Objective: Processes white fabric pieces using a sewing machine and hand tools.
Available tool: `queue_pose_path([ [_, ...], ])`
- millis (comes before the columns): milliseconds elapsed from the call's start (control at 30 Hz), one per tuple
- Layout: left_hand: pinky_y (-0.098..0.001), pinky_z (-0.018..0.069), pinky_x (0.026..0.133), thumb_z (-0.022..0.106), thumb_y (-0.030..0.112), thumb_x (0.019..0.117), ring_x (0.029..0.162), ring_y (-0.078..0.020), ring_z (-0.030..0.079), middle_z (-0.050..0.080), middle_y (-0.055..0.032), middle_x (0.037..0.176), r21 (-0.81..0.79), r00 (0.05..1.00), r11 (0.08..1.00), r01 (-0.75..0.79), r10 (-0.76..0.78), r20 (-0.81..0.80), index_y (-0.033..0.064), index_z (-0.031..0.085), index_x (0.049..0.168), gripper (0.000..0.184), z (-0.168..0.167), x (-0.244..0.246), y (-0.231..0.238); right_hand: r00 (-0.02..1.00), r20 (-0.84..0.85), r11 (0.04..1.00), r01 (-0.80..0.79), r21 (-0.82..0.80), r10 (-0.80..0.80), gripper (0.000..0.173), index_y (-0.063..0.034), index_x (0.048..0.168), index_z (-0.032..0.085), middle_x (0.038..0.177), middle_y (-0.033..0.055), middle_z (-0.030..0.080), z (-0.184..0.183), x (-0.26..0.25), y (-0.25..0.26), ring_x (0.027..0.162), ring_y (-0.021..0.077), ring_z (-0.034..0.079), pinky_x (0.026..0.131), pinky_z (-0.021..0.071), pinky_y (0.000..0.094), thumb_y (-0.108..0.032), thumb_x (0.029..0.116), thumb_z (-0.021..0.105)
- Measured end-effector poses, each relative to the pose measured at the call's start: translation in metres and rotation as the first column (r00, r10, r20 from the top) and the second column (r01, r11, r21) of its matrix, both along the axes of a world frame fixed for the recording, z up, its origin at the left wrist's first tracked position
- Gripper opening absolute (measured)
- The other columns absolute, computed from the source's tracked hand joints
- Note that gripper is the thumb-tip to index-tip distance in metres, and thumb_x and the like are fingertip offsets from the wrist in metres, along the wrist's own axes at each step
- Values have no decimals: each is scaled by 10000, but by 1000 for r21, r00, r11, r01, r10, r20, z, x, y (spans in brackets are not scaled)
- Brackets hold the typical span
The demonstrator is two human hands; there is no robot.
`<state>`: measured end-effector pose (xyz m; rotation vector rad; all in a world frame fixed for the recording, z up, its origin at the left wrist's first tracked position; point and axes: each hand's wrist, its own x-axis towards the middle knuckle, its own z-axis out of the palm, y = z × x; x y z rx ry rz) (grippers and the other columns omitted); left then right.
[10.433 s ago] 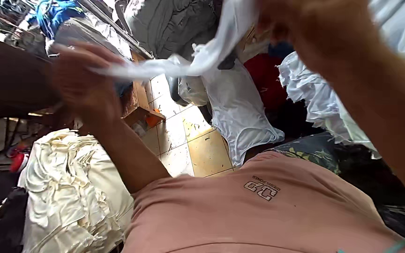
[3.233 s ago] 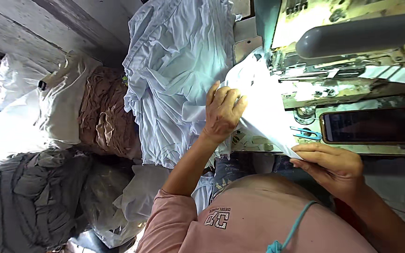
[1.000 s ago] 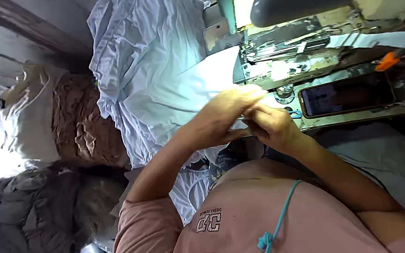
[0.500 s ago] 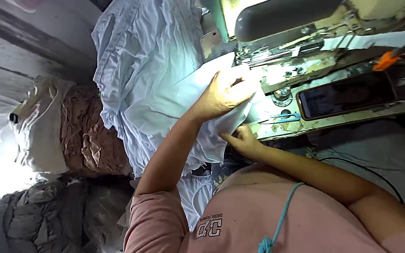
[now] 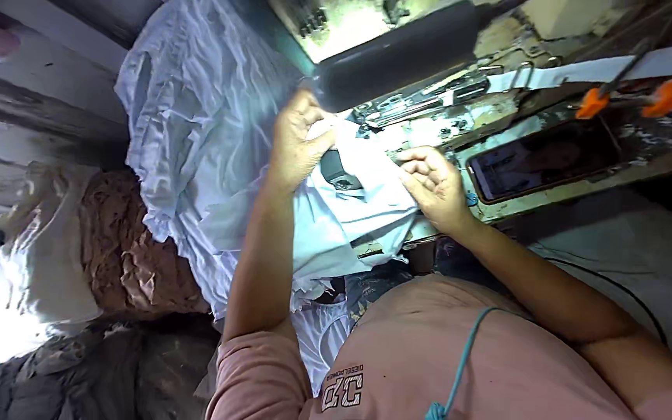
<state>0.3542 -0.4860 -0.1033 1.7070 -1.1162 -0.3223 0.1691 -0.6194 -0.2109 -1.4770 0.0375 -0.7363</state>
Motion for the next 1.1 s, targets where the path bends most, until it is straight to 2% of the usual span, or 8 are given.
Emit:
queue_pose_path([
  [167, -203, 539, 775, 608, -89, 808, 823, -23, 636, 666, -6, 879, -122, 992, 992, -39, 53, 113, -2, 618, 905, 131, -10, -6, -1, 977, 195, 930, 147, -337, -84, 260, 112, 1176, 607, 908, 107, 693, -4, 7, -5, 744, 30, 636, 709, 552, 167, -69, 989, 615],
  [333, -212, 545, 790, 599, -93, 812, 837, -37, 654, 684, -32, 877, -124, 989, 990, -60, 76, 127, -6, 609, 911, 132, -11, -8, -3, 978, 195, 741, 183, -646, -71, 262, -6, 1175, 763, 753, 141, 648, 7, 15, -9, 623, 216, 606, 539, 457, 319, -72, 990, 590],
  [400, -239, 558, 844, 595, -123, 818, 893, -65, 672, 695, -55, 924, -142, 997, 990, -26, 35, 66, -20, 601, 946, 164, -11, -7, -2, 988, 86, 715, 151, -683, -127, 295, -17, 1251, 731, 871, 172, 740, 15, 15, -8, 708, 272, 707, 614, 547, 389, -99, 1026, 558],
  [567, -263, 554, 870, 523, -139, 849, 912, -94, 677, 708, -64, 921, -134, 964, 988, 78, -40, 265, -81, 658, 1019, 225, -11, -9, 3, 979, -78, 796, 107, -595, -190, 352, -46, 1332, 685, 800, 143, 711, 25, 21, -10, 637, 240, 646, 580, 500, 402, -216, 1056, 547],
  [733, -515, 406, 1054, 514, -2, 901, 1166, -341, 623, 721, -138, 1112, 258, 531, 957, -131, -152, 833, 43, 769, 1016, 283, 3, -50, 7, 987, -112, 856, 41, -516, -115, 427, -35, 1414, 606, 1115, 149, 748, 28, 23, -8, 928, 195, 732, 792, 573, 347, -255, 1051, 564],
  [833, -473, 502, 959, 521, 79, 949, 1175, -348, 644, 698, -188, 1225, 237, 568, 937, -256, -53, 822, -24, 737, 1134, 302, -13, -76, 2, 988, -126, 869, 12, -494, -85, 498, -4, 1492, 501, 1196, 151, 730, 28, 19, -5, 980, 165, 726, 849, 572, 311, -223, 1048, 549],
  [933, -455, 502, 1009, 532, 131, 1003, 1224, -360, 626, 674, -207, 1277, 171, 595, 927, -333, 66, 801, -27, 710, 1210, 316, -28, -85, -4, 987, -79, 921, 98, -378, -137, 552, 50, 1495, 417, 865, 69, 672, 11, 7, 10, 600, 61, 571, 566, 517, 225, -152, 1006, 574],
  [1100, -410, 508, 1004, 530, 40, 986, 1191, -355, 623, 668, -222, 1244, 99, 663, 952, -289, 124, 739, -43, 714, 1209, 301, -35, -74, -7, 990, -125, 998, -63, -24, 60, 357, 25, 1296, 526, 935, -13, 676, -17, -26, 30, 745, -2, 650, 706, 571, 184, -71, 964, 615],
])
